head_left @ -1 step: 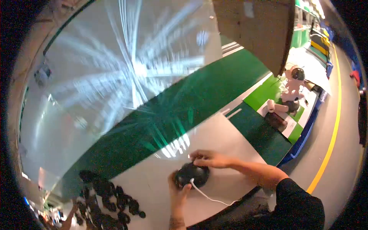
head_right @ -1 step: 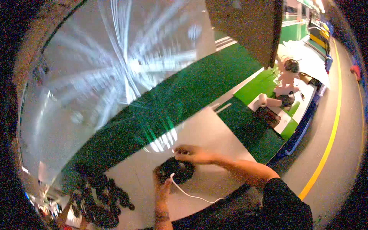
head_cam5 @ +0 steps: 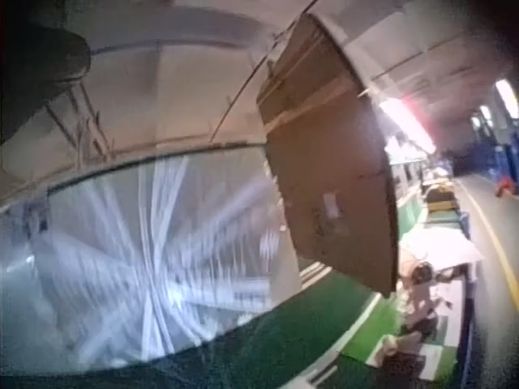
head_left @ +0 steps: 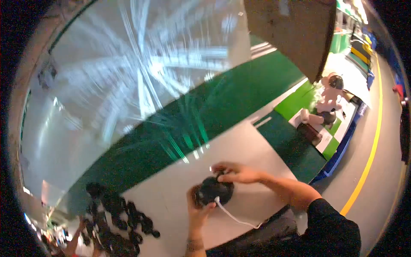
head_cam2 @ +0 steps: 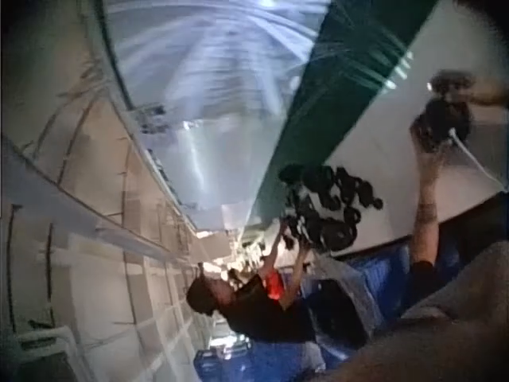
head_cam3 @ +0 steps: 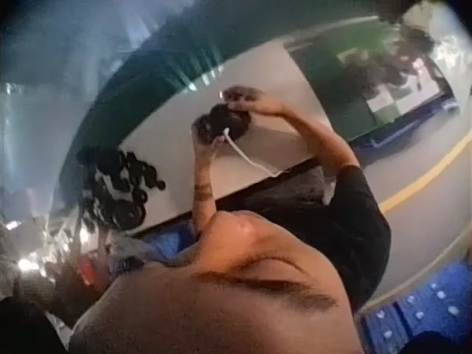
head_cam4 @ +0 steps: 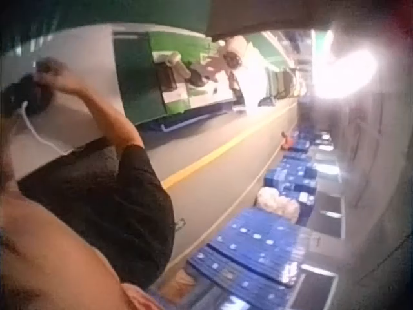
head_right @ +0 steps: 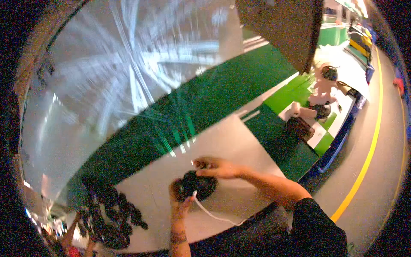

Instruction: Assembling and testing spherical light projectors on a factory production line.

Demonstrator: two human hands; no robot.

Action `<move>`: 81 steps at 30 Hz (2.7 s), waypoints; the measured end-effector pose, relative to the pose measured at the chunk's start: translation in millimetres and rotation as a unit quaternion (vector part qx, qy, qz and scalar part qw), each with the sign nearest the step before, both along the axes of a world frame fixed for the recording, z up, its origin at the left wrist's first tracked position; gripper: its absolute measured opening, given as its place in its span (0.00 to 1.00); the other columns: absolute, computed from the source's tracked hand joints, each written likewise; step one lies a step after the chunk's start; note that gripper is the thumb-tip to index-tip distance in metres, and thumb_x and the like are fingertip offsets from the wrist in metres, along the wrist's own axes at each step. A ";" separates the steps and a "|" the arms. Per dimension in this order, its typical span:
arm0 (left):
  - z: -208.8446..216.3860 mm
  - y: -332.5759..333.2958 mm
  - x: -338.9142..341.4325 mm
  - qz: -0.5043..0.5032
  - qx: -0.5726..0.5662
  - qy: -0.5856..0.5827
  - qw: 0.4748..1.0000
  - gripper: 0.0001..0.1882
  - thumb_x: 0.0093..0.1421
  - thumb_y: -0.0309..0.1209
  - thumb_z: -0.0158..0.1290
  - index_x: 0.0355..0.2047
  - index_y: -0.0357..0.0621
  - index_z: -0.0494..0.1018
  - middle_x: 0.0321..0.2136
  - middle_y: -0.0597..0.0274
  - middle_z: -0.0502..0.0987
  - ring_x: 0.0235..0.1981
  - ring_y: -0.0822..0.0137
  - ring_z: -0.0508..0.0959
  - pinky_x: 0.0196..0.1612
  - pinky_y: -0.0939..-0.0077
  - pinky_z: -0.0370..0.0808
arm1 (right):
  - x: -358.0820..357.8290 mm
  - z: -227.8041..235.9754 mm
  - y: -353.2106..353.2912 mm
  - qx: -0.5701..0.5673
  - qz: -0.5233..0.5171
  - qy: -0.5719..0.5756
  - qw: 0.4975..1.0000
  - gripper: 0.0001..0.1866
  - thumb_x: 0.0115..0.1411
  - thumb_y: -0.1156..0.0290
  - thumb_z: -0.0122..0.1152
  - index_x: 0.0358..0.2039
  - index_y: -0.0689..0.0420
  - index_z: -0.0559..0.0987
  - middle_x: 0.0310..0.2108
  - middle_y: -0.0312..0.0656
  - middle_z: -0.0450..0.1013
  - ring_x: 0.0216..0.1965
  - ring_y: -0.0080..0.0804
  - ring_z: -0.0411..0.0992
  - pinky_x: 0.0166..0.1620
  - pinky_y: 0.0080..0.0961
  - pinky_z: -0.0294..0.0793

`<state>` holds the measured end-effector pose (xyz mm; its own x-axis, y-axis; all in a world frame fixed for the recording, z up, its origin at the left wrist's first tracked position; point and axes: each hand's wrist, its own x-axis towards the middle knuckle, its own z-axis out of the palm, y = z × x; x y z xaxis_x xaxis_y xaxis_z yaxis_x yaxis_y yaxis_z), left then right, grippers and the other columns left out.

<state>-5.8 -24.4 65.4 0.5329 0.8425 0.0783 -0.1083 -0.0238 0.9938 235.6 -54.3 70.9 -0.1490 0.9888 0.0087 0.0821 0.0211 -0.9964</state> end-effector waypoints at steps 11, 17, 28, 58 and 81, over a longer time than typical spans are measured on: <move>-46.3 37.9 -21.4 -0.001 0.367 0.122 0.922 0.65 0.34 0.45 0.78 0.66 0.41 0.49 0.60 0.43 0.59 0.62 0.46 0.61 0.61 0.51 0.64 | -30.6 12.2 4.8 0.270 0.025 -0.302 0.914 0.50 0.39 0.46 0.78 0.60 0.54 0.68 0.64 0.55 0.57 0.63 0.60 0.58 0.61 0.49 0.65; -28.8 31.8 -13.4 -0.005 0.338 0.175 0.925 0.61 0.34 0.41 0.77 0.64 0.45 0.51 0.60 0.42 0.58 0.62 0.43 0.61 0.62 0.51 0.64 | -35.8 4.9 2.0 0.325 0.023 -0.307 0.894 0.42 0.40 0.52 0.78 0.56 0.50 0.71 0.63 0.55 0.57 0.60 0.60 0.61 0.59 0.51 0.67; -37.0 37.2 -16.4 -0.037 0.298 0.129 0.945 0.60 0.33 0.39 0.78 0.63 0.45 0.52 0.60 0.42 0.59 0.61 0.42 0.63 0.62 0.52 0.65 | -37.4 3.0 5.0 0.338 0.019 -0.300 0.892 0.43 0.39 0.55 0.78 0.57 0.46 0.69 0.62 0.56 0.58 0.60 0.63 0.61 0.58 0.52 0.69; 11.6 71.5 -1.0 -0.227 0.333 0.268 0.875 0.61 0.28 0.40 0.78 0.62 0.50 0.53 0.60 0.51 0.58 0.58 0.43 0.68 0.59 0.55 0.72 | -24.7 1.3 -0.3 0.346 0.024 -0.304 0.887 0.38 0.42 0.56 0.76 0.54 0.50 0.72 0.59 0.58 0.60 0.57 0.63 0.64 0.55 0.50 0.72; 0.3 60.2 -14.2 -0.181 0.240 0.242 0.923 0.66 0.28 0.39 0.79 0.65 0.42 0.50 0.59 0.46 0.63 0.61 0.48 0.66 0.64 0.58 0.65 | -28.1 -3.4 -0.9 0.322 0.029 -0.320 0.891 0.44 0.46 0.47 0.73 0.61 0.49 0.67 0.56 0.61 0.61 0.54 0.64 0.66 0.55 0.50 0.73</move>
<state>-20.1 35.8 65.7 0.8430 0.5326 0.0756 0.2574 -0.5227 0.8127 207.4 -55.2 67.5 -0.3772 0.8005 0.4657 0.6096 0.5932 -0.5259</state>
